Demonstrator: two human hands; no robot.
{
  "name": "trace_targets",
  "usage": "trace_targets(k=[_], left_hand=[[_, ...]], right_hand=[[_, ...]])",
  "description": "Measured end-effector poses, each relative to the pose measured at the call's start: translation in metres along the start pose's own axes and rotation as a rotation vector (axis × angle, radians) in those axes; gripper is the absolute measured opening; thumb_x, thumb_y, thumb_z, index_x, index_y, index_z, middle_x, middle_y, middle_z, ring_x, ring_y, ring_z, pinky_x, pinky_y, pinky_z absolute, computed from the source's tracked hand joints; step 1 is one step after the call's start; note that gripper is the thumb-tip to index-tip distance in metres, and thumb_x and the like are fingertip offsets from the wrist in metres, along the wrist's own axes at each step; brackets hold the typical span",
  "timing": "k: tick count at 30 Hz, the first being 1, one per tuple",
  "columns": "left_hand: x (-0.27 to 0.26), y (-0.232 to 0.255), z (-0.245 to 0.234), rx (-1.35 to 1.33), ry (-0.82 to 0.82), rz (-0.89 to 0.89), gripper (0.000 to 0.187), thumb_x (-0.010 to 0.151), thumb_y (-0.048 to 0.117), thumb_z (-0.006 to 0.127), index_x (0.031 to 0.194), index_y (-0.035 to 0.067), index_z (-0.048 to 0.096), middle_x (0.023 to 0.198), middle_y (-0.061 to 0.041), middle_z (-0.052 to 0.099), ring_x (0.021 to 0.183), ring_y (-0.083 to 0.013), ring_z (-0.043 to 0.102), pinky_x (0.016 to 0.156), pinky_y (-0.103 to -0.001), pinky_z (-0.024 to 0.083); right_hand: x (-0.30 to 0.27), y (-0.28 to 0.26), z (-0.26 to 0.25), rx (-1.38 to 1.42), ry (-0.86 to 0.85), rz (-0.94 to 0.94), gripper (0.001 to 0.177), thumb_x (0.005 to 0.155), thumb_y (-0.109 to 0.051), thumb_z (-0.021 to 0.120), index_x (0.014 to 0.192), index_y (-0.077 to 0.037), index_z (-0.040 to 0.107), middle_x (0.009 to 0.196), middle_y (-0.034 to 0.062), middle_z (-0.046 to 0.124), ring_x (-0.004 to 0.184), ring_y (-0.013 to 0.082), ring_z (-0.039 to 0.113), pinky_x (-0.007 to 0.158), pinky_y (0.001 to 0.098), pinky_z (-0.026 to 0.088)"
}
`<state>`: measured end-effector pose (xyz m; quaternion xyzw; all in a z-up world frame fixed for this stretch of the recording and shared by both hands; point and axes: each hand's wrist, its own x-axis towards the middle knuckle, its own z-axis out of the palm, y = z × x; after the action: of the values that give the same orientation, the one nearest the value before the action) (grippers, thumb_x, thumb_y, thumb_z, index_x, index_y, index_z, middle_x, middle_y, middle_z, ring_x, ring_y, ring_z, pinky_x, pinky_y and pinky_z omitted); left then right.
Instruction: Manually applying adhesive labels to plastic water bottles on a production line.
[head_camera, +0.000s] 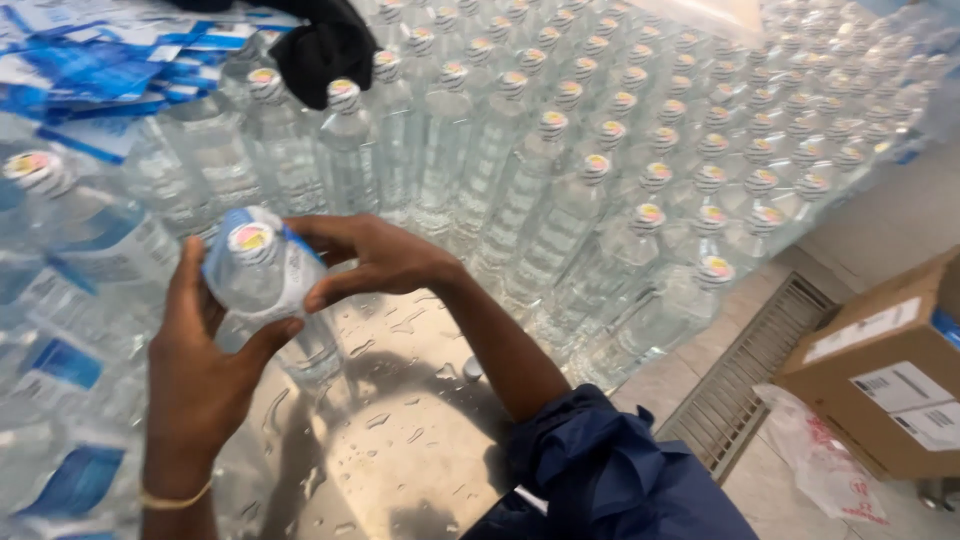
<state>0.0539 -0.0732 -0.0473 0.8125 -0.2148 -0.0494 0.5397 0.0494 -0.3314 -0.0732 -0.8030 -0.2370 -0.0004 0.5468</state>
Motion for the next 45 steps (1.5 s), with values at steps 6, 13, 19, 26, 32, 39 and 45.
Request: trace_targets(k=[6,13,19,26,32,39,45], left_hand=[[-0.002,-0.03,-0.009,-0.066,0.076,0.135,0.115,0.079,0.04,0.092,0.169,0.002,0.031,0.167,-0.02,0.051,0.151,-0.0301,0.054,0.118,-0.041,0.045],[-0.002,-0.03,-0.012,-0.075,-0.062,0.124,0.108,0.087,0.036,0.092,0.171,0.004,0.033,0.168,-0.028,0.047,0.153,-0.0449,0.046,0.128,-0.056,0.038],[-0.002,-0.028,-0.014,-0.048,-0.086,0.134,0.11,0.088,0.045,0.091,0.171,0.003,0.032,0.169,-0.028,0.044,0.154,-0.046,0.044,0.128,-0.055,0.037],[-0.005,-0.023,-0.019,-0.072,-0.128,0.163,0.11,0.09,0.042,0.088,0.172,0.003,0.027,0.173,-0.028,0.038,0.158,-0.0466,0.037,0.131,-0.054,0.033],[-0.007,-0.028,-0.014,0.03,-0.08,0.163,0.101,0.096,0.035,0.084,0.172,0.003,0.027,0.171,-0.027,0.042,0.154,-0.0442,0.045,0.128,-0.055,0.038],[0.0,-0.044,-0.012,0.033,-0.085,0.123,0.108,0.089,0.051,0.088,0.171,0.008,0.033,0.166,-0.021,0.053,0.152,-0.0388,0.05,0.127,-0.053,0.04],[-0.017,-0.021,0.01,-0.151,-0.024,0.143,0.123,0.087,0.065,0.081,0.173,0.002,0.019,0.175,-0.029,0.034,0.161,-0.0449,0.034,0.132,-0.057,0.031]], right_hand=[[0.016,0.002,0.012,0.13,-0.017,-0.064,0.086,0.085,-0.033,0.093,0.155,0.0,0.055,0.148,0.0121,0.068,0.133,0.0246,0.069,0.109,0.0399,0.062],[0.013,-0.006,0.017,0.036,0.053,0.015,0.087,0.076,-0.033,0.098,0.15,-0.005,0.062,0.124,0.0182,0.08,0.116,0.0329,0.077,0.102,0.0553,0.062],[0.011,-0.015,0.017,-0.01,0.047,0.067,0.081,0.078,-0.027,0.098,0.147,-0.004,0.062,0.125,0.0209,0.079,0.12,0.0374,0.075,0.104,0.057,0.06],[0.008,-0.036,0.009,-0.246,-0.005,0.184,0.091,0.076,-0.023,0.099,0.153,0.0,0.057,0.139,0.0348,0.069,0.126,0.0577,0.066,0.108,0.0673,0.055],[0.008,-0.031,0.019,-0.133,0.068,0.038,0.1,0.077,-0.019,0.099,0.162,-0.003,0.049,0.147,0.027,0.067,0.133,0.0477,0.065,0.111,0.0635,0.053],[0.012,-0.007,0.016,-0.082,0.043,0.014,0.099,0.074,-0.013,0.099,0.161,-0.001,0.051,0.142,0.0248,0.07,0.129,0.0412,0.068,0.11,0.0596,0.056],[0.01,0.016,0.008,-0.045,0.021,0.008,0.088,0.08,-0.02,0.096,0.155,0.002,0.056,0.136,0.0276,0.071,0.123,0.0428,0.071,0.107,0.0627,0.056]])
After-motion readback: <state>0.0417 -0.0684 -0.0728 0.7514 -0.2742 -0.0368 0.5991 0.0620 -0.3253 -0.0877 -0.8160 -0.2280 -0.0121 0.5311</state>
